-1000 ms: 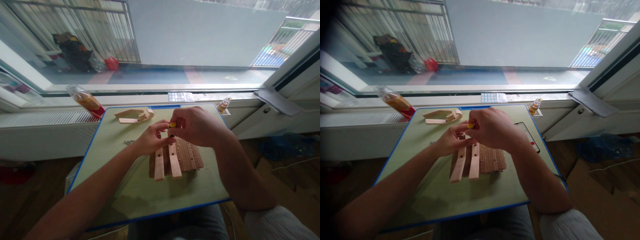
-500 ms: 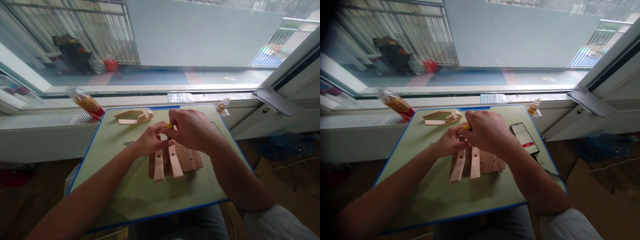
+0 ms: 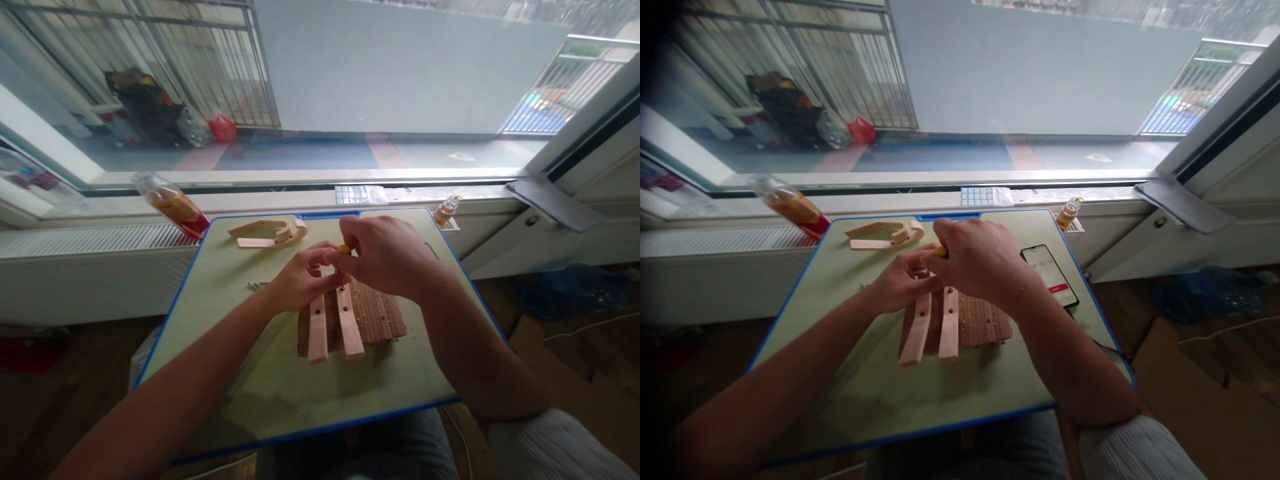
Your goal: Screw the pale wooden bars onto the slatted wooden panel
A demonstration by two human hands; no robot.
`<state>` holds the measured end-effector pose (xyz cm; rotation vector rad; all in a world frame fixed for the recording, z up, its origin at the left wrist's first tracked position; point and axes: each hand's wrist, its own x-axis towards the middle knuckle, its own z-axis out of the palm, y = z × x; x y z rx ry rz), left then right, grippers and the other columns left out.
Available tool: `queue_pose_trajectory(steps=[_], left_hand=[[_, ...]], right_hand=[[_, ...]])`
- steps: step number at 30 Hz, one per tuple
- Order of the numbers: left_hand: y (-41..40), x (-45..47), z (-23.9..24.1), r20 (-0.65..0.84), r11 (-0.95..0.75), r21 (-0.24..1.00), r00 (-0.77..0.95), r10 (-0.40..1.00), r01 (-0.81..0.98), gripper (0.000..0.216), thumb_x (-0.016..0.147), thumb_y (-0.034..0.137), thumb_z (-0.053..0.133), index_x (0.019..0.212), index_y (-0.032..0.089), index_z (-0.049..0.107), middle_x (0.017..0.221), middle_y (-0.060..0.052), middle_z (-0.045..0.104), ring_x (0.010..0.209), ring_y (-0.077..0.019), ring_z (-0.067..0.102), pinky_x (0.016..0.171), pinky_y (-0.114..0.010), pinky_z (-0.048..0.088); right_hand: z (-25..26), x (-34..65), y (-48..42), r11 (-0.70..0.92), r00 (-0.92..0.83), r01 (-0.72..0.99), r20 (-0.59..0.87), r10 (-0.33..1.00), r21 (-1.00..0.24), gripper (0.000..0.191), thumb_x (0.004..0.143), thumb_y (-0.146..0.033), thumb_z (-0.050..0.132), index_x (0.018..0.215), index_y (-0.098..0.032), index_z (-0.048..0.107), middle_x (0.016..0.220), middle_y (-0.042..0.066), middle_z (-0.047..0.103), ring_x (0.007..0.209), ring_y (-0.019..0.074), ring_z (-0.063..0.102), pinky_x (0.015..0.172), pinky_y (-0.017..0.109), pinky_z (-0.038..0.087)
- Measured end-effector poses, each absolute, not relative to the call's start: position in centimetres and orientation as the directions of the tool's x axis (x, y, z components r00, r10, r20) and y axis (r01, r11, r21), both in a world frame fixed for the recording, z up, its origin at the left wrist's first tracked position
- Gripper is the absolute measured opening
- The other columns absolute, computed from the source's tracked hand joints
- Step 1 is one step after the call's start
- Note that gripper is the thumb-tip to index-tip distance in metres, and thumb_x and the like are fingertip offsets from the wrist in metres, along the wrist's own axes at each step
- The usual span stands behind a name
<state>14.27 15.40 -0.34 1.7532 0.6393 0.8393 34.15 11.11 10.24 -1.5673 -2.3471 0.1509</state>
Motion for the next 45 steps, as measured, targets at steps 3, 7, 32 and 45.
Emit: queue_pose_trajectory(steps=[3,7,32,45], left_hand=[[15.4,14.4,-0.4,0.243,-0.299,0.954,0.614,0.751,-0.011,0.032,0.083,0.045,0.091,0.098,0.018,0.08,0.119,-0.01,0.071,0.107,-0.0238,0.067,0.088,-0.034,0.057],[15.4,14.2,-0.4,0.217,-0.328,0.942,0.612,0.761,0.075,0.03,0.088,0.045,0.086,0.102,0.019,0.082,0.12,-0.01,0.07,0.111,-0.0252,0.067,0.096,-0.038,0.056],[15.6,13.7,-0.5,0.206,-0.374,0.919,0.652,0.73,0.128,0.034,0.086,0.045,0.088,0.11,0.022,0.082,0.133,-0.01,0.069,0.118,-0.0264,0.068,0.092,-0.035,0.058],[15.5,14.1,-0.5,0.223,-0.362,0.926,0.626,0.747,0.102,0.03,0.087,0.044,0.088,0.108,0.023,0.084,0.129,-0.01,0.071,0.117,-0.0266,0.066,0.091,-0.035,0.056]], right_hand=[[10.5,34.7,11.2,0.416,-0.375,0.848,0.183,0.909,-0.329,0.025,0.096,-0.049,0.068,0.094,-0.024,0.072,0.084,0.003,0.073,0.069,0.0168,0.053,0.064,0.035,0.028],[11.0,35.8,11.3,0.515,-0.504,0.738,0.151,0.85,-0.437,0.025,0.095,-0.041,0.068,0.111,-0.025,0.078,0.105,0.002,0.079,0.081,0.0162,0.064,0.074,0.034,0.038],[11.0,35.4,11.1,0.408,-0.38,0.854,0.15,0.913,-0.323,0.024,0.093,-0.048,0.07,0.089,-0.024,0.074,0.083,0.003,0.075,0.07,0.0172,0.057,0.063,0.034,0.031],[10.4,35.3,11.3,0.4,-0.361,0.871,0.18,0.915,-0.286,0.034,0.094,-0.054,0.069,0.078,-0.023,0.066,0.073,0.002,0.067,0.062,0.0147,0.045,0.06,0.033,0.026]])
